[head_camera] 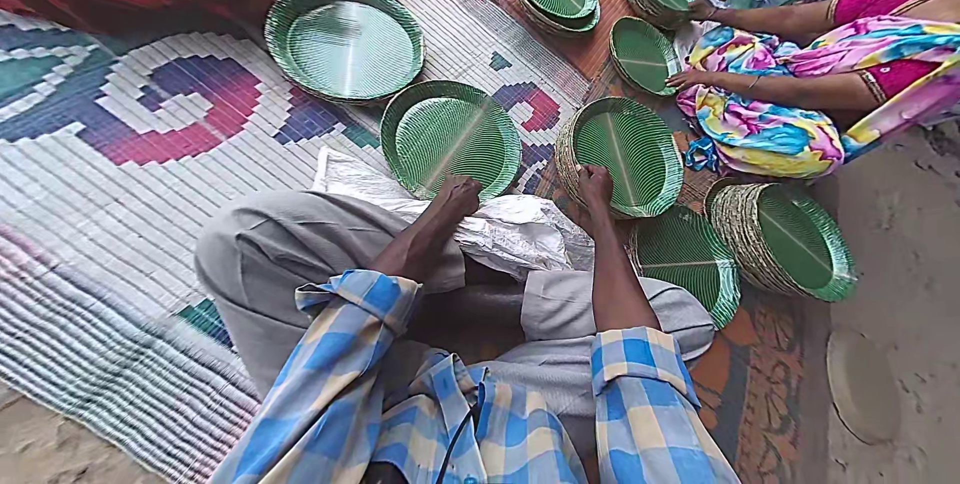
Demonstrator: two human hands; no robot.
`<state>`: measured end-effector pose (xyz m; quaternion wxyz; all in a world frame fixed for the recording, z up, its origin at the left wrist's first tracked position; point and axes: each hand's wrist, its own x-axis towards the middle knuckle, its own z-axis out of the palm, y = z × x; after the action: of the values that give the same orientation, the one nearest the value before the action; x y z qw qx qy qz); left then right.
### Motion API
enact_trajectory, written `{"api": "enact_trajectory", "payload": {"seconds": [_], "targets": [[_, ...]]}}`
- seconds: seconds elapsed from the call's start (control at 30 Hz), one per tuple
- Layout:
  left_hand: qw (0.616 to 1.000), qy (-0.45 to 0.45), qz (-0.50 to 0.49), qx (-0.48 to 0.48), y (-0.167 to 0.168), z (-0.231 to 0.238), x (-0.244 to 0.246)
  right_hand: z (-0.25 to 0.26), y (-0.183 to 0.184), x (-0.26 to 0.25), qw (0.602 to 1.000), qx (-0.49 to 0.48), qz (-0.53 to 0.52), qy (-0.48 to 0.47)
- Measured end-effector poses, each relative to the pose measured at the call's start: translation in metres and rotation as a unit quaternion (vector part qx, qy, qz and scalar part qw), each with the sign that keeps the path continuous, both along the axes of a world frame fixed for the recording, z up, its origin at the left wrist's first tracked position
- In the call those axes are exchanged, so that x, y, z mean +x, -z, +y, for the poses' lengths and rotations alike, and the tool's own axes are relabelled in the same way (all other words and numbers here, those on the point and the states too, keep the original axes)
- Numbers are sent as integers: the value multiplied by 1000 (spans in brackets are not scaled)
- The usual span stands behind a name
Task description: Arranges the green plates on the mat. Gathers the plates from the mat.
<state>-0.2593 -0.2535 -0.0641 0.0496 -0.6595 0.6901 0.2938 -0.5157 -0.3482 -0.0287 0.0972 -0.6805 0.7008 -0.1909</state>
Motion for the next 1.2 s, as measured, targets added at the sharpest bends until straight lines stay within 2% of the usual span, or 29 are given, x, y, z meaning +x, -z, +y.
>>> {"api": "enact_trajectory", "payload": {"seconds": [0.03,0.07,0.1,0.13,0.17,0.2,0.23,0.27,0.3,0.33,0.37,0.4,0.43,0.5,0.57,0.6,0.67,0.73,0.77,0.83,0.87,0.93,1.0,1.03,1.1,1.17,1.2], "targets": [[1000,2,-1,6,-1,0,0,13,-71,24,971,238,38,10],[1000,4,-3,8,-1,0,0,24,-102,41,955,292,37,31],[1000,6,-2,9,0,0,0,29,-111,47,953,297,34,48],[1000,9,0,8,2,0,0,26,-102,42,956,287,43,54],[1000,12,0,5,5,1,0,17,-72,26,969,234,48,58],[1000,15,0,3,7,2,-1,7,-14,6,996,45,35,71],[1000,20,2,-5,8,2,-1,-6,13,-7,997,-19,22,74],[999,26,8,-24,8,0,0,-10,13,-8,996,-28,13,86],[997,32,21,-60,9,-2,1,-5,-14,4,995,18,15,100],[992,35,41,-110,8,-5,2,0,-74,22,971,219,36,87],[981,36,67,-179,5,-7,3,9,-94,34,972,220,50,63],[958,40,94,-267,2,-9,3,18,-81,34,995,83,49,14],[923,45,116,-363,0,-10,2,13,-42,26,987,-149,15,-57],[851,55,135,-505,-4,-12,-3,3,-26,37,964,-195,-24,-177],[820,61,123,-556,-8,-12,-4,8,-7,73,945,-191,-63,-257],[827,57,115,-548,-9,-11,-3,16,6,92,938,-168,-71,-294],[884,25,84,-459,-10,-8,1,39,39,120,930,-77,-81,-349],[960,-21,28,-278,-11,-6,9,53,75,126,912,26,-74,-403],[984,-40,-4,-176,-10,-5,12,56,85,125,899,56,-64,-429],[997,-51,-52,-9,-12,3,13,54,69,118,889,101,-24,-446],[997,-46,-63,28,-15,4,10,43,62,111,896,70,-27,-438],[998,-38,-49,20,-15,4,6,16,47,87,935,-30,-52,-350],[998,-33,-44,12,-14,3,1,-7,28,58,974,-87,-34,-204],[998,-33,-48,16,-13,3,-1,-16,19,42,988,-72,-6,-138],[998,-32,-54,26,-15,2,-3,-30,10,13,998,22,25,-47],[998,-30,-54,30,-16,1,-3,-40,22,-13,996,79,28,-29],[998,-32,-49,26,-14,1,-2,-42,30,-22,996,77,22,-36]]}}
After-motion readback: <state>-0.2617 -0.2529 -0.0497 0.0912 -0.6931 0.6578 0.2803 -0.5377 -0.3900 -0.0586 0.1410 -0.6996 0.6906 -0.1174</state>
